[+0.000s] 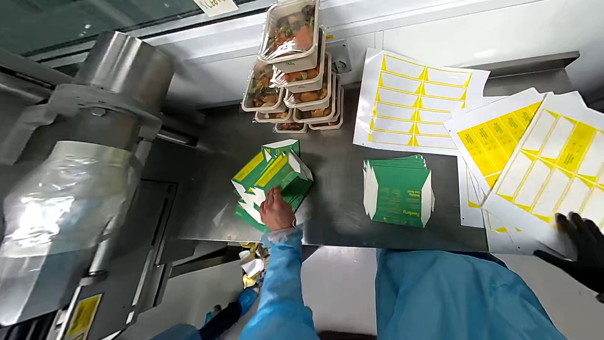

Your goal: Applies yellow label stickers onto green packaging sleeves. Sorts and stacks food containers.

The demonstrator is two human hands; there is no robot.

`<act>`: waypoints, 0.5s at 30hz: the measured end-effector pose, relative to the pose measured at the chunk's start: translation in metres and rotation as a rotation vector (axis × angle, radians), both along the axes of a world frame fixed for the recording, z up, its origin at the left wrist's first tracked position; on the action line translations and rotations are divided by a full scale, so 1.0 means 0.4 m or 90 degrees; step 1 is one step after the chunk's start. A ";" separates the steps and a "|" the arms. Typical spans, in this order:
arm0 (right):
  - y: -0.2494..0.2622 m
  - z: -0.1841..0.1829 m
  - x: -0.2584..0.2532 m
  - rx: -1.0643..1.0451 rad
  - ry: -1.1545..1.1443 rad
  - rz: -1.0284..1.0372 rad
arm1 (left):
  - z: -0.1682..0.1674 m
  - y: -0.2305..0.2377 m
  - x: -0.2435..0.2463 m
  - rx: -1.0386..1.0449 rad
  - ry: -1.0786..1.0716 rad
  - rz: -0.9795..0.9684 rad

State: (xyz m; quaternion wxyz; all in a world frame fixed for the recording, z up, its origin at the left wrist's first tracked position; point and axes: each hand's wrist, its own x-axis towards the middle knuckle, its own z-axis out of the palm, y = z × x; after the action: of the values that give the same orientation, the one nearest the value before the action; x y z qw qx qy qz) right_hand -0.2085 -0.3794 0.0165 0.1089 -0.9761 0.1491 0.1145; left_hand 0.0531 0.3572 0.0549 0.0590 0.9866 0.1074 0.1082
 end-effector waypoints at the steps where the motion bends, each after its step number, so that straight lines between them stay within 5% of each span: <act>1: -0.010 -0.019 -0.009 0.003 0.017 0.010 | -0.015 0.018 0.019 0.000 0.088 0.034; 4: 0.031 -0.006 0.012 -0.012 0.019 0.029 | 0.018 0.025 0.047 -0.023 0.310 0.082; 7: 0.064 0.062 0.022 0.005 0.074 0.003 | 0.075 -0.091 0.039 -0.121 0.220 0.048; 10: 0.062 0.066 0.017 0.032 0.107 0.050 | 0.112 -0.305 -0.002 -0.284 0.089 -0.123; 12: 0.065 0.054 0.000 0.032 0.073 0.120 | 0.120 -0.487 -0.059 -0.486 0.118 -0.256; 15: 0.066 0.040 -0.030 -0.065 -0.221 0.230 | 0.109 -0.784 -0.114 -0.793 0.284 -0.258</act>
State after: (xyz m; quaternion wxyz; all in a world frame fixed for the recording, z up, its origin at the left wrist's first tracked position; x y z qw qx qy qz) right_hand -0.2204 -0.3529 0.0326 0.0608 -0.9962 -0.0433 -0.0446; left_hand 0.0074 0.0437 0.0985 0.6099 0.7683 -0.0273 -0.1924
